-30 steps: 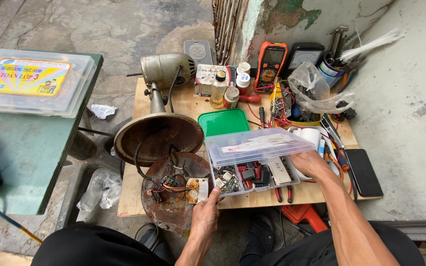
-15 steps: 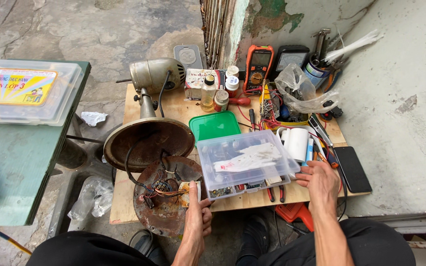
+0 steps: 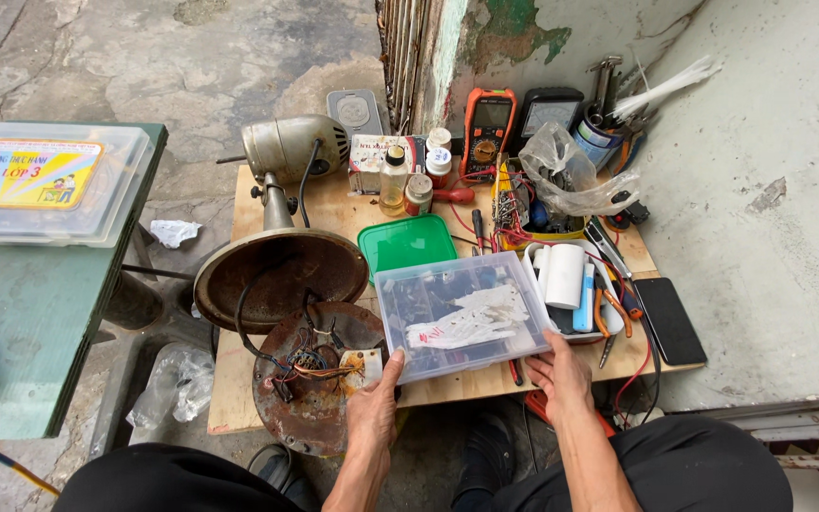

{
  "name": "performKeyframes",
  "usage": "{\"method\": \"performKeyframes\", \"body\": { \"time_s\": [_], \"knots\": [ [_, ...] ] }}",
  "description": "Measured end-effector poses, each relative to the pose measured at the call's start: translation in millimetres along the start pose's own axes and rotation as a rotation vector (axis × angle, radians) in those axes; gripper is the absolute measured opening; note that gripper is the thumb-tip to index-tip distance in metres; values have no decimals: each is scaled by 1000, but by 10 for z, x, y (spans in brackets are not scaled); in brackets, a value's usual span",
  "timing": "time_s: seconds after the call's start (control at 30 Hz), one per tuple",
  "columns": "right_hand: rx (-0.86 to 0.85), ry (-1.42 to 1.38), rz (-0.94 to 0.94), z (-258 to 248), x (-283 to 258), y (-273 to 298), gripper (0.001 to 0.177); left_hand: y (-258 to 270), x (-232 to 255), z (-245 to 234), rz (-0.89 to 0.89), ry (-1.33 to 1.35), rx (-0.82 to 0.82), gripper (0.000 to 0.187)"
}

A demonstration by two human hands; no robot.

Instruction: The person opens a plastic storage box and sorts through small electronic components, picking up and inspecting several items before placing them back. The person then closes the box and moves it to a nearby table.

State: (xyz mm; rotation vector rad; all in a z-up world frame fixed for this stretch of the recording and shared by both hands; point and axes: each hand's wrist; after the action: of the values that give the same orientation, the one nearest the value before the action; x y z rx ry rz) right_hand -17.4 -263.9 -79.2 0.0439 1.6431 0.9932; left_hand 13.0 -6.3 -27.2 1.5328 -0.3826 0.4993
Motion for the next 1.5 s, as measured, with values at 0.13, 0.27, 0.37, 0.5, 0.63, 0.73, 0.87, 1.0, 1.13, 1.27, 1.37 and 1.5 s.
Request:
{"method": "performKeyframes", "body": {
  "time_s": [0.13, 0.27, 0.37, 0.5, 0.63, 0.73, 0.87, 1.0, 1.13, 1.27, 1.37, 1.5],
  "knots": [
    [-37, -40, -1, -36, 77, -181, 58, -101, -67, 16, 47, 58, 7, 66],
    [-20, -99, -6, -96, 162, -334, 50, -90, -74, 15, 69, -20, 12, 73],
    [10, -149, -23, -126, 206, -444, 38, -59, -58, 9, 97, -28, 3, 62],
    [24, -168, -110, -181, 319, -634, 34, -72, -70, 14, 143, 9, -7, 53],
    [-20, -248, -35, 30, 41, 120, 44, -149, -97, 45, 117, 107, 19, 50],
    [-136, -260, 226, 303, -210, 776, 100, -131, -73, 61, 56, 162, 44, 60],
    [-244, -214, 245, 510, 28, 814, 86, -220, -136, 55, 45, 77, 48, 62],
    [-231, -246, 181, 497, 239, 612, 59, -267, -187, 54, 71, 127, 10, 57],
    [-223, -247, 143, 485, 385, 459, 51, -273, -219, 37, 85, 110, -3, 64],
    [-201, -242, 96, 495, 430, 442, 49, -253, -207, 31, 86, 92, -54, 63],
    [-228, -266, 153, 565, 199, 740, 62, -258, -208, 40, 89, 78, -62, 64],
    [-263, -370, 279, 704, -38, 953, 82, -268, -208, 41, 68, 86, -84, 57]
  ]
}}
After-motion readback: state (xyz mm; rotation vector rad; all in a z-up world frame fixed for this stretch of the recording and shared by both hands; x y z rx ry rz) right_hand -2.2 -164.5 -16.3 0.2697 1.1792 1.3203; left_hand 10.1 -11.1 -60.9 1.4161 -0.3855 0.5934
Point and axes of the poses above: each hand's wrist, its own y-axis away from the middle knuckle, its own z-axis out of the palm, x = y × z, and after that the axes turned 6 degrees about -x, right-handed
